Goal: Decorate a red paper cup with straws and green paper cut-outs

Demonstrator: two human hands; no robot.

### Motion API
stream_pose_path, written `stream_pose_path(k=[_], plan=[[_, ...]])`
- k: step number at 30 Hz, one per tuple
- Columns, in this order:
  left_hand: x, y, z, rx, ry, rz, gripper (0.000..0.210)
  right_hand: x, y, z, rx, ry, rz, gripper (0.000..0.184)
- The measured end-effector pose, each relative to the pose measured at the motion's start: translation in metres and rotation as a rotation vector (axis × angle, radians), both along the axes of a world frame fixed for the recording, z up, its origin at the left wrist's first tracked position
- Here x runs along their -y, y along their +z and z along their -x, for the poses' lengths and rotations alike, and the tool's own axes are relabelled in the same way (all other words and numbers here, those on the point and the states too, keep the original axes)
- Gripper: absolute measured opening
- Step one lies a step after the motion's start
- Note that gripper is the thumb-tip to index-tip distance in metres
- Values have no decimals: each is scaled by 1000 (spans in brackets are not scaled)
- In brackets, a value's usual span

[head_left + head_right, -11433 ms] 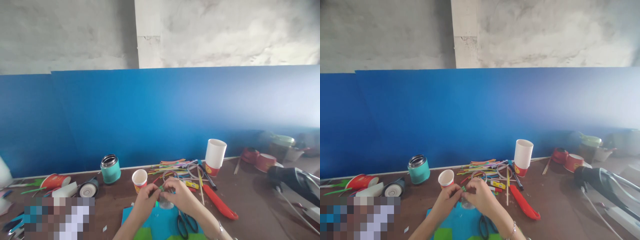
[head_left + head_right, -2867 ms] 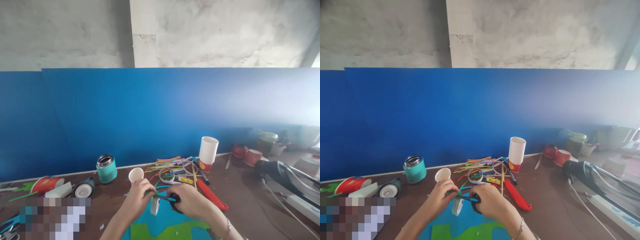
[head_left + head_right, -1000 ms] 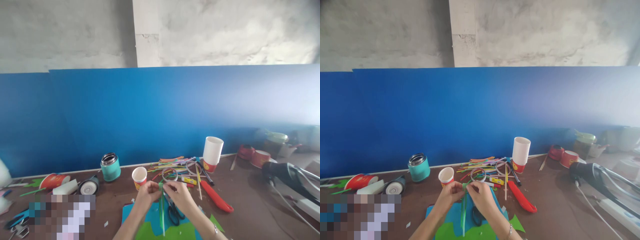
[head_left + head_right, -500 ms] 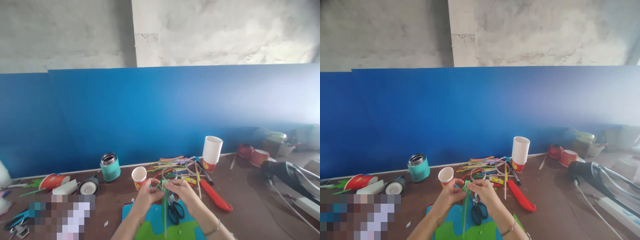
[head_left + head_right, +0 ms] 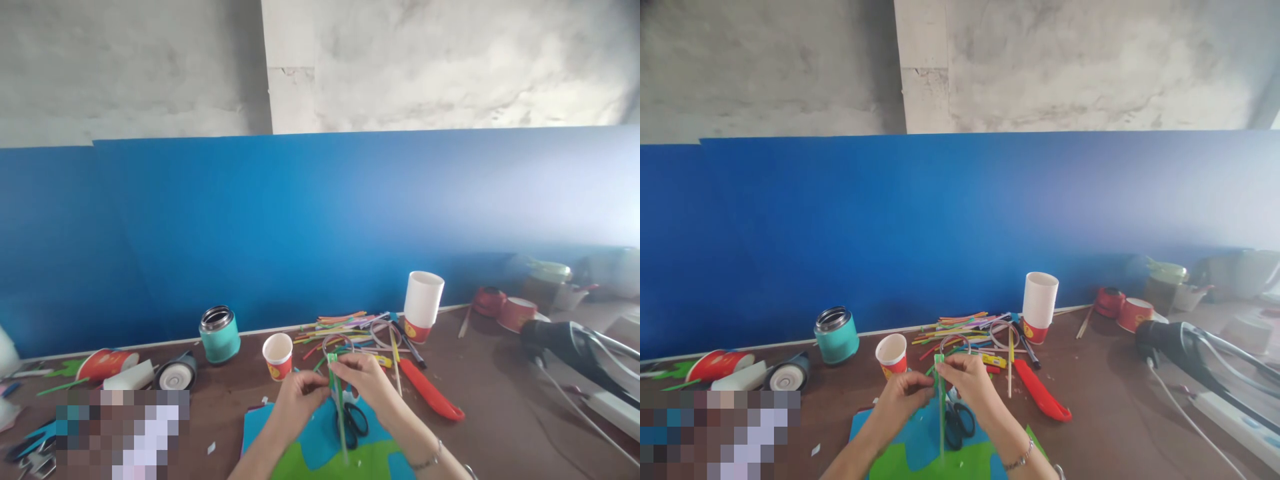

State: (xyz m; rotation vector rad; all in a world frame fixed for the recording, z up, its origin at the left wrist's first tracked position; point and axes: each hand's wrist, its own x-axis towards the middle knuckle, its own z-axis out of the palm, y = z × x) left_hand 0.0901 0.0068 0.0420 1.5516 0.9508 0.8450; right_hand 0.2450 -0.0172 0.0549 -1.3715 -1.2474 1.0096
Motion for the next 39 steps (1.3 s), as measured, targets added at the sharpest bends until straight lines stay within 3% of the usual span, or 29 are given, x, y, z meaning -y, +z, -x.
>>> stream_pose_path(k=[3, 5, 9, 13, 18, 22, 25, 29, 32, 35, 37, 39], plan=[[1, 5, 3, -36, -40, -106, 11, 0, 0, -2, -2, 27, 26, 31], [-1, 6, 5, -7, -57, -94, 16, 1, 2, -3, -56, 19, 42, 32], [-11, -1, 12, 164, -122, 58, 54, 4, 8, -3, -305, -63, 66, 30], [-13, -7, 11, 292, -85, 264, 58, 5, 9, 0, -412, -77, 62, 32], [-5, -6, 1, 247, -122, 207, 45, 7, 4, 9, -142, 39, 63, 39], [-6, -8, -1, 271, -53, 200, 41, 8, -1, 14, -67, 134, 69, 48], [-11, -12, 0, 333, -3, 192, 39, 6, -4, 14, -44, 178, 96, 38], [-12, -11, 1, 320, 3, 197, 38, 4, -5, 9, 125, 133, 43, 14], [-9, -7, 3, 230, -39, 176, 34, 9, 1, 3, 335, 157, -24, 13], [-8, -8, 6, 80, -163, 156, 27, 18, 8, -2, 537, 228, -62, 12], [-9, -11, 8, -14, -240, 134, 26, 22, 10, -3, 617, 304, -54, 12], [-11, -14, 8, -40, -245, 128, 26, 22, 9, -4, 613, 292, -25, 9]])
